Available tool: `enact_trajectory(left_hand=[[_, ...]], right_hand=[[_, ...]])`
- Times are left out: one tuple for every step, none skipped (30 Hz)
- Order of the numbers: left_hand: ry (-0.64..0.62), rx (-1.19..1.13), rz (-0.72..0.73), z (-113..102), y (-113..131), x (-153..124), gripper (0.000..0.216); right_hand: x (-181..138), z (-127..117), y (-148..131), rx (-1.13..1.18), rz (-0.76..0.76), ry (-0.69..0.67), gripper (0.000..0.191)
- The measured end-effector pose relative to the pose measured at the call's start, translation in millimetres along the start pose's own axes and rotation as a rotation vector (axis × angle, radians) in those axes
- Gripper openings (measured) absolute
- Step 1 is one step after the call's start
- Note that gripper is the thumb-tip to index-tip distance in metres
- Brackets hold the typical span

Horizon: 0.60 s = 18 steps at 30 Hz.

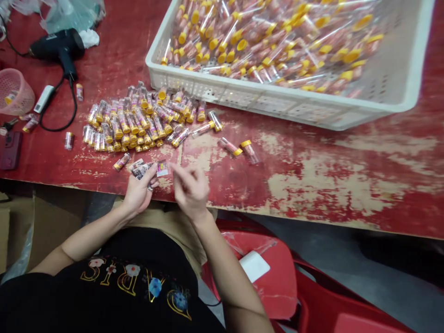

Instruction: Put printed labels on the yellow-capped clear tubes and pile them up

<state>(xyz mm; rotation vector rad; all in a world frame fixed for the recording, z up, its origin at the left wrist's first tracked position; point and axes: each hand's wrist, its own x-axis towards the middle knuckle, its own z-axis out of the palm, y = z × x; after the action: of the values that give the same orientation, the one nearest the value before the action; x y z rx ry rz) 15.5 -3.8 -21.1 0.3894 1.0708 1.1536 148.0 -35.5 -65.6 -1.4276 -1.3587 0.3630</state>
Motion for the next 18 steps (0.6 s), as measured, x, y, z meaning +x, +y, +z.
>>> enact_trajectory(left_hand=[[-0.004,0.051,0.002,-2,0,0,0.045],[-0.015,0.106,-0.003,-4,0,0,0.043],[-0.031,0.160,-0.010,-6,0,0,0.041],[-0.045,0.201,-0.013,-8,0,1,0.039],[-0.052,0.223,-0.011,-9,-1,1,0.039],[-0.048,0.225,-0.002,-10,-3,1,0.039],[-0.035,0.211,0.016,-10,-5,1,0.040],[-0.017,0.189,0.043,-10,-7,1,0.040],[-0.001,0.167,0.073,-10,-10,2,0.040],[0.012,0.148,0.104,-9,-12,3,0.042],[0.020,0.137,0.128,-9,-14,4,0.044],[0.022,0.129,0.147,-9,-15,5,0.047],[0.016,0.125,0.155,-9,-15,6,0.050],[0.004,0.121,0.155,-9,-15,7,0.052],[-0.015,0.120,0.149,-10,-13,7,0.053],[-0.036,0.121,0.143,-12,-12,8,0.053],[-0.055,0.126,0.140,-13,-11,8,0.054],[-0.070,0.134,0.141,-14,-10,8,0.054]], right_hand=[[1,-3,-4,0.087,0.125,-0.011,0.027],[3,-6,-7,0.179,0.243,-0.046,0.029],[5,-7,-11,0.262,0.331,-0.098,0.030],[7,-7,-14,0.326,0.380,-0.149,0.029],[8,-6,-16,0.359,0.398,-0.178,0.029],[9,-3,-19,0.362,0.398,-0.170,0.028],[8,1,-21,0.345,0.390,-0.131,0.029],[7,4,-22,0.326,0.382,-0.085,0.031],[5,8,-24,0.321,0.388,-0.041,0.035],[3,11,-24,0.345,0.413,-0.017,0.039],[2,12,-24,0.403,0.458,-0.013,0.042],[1,10,-24,0.489,0.516,-0.020,0.043],[0,6,-23,0.586,0.570,-0.035,0.042],[0,0,-22,0.672,0.602,-0.051,0.038],[0,-8,-22,0.727,0.602,-0.068,0.034],[0,-16,-22,0.745,0.570,-0.079,0.032],[0,-24,-24,0.728,0.520,-0.081,0.032],[0,-31,-27,0.693,0.468,-0.082,0.034]])
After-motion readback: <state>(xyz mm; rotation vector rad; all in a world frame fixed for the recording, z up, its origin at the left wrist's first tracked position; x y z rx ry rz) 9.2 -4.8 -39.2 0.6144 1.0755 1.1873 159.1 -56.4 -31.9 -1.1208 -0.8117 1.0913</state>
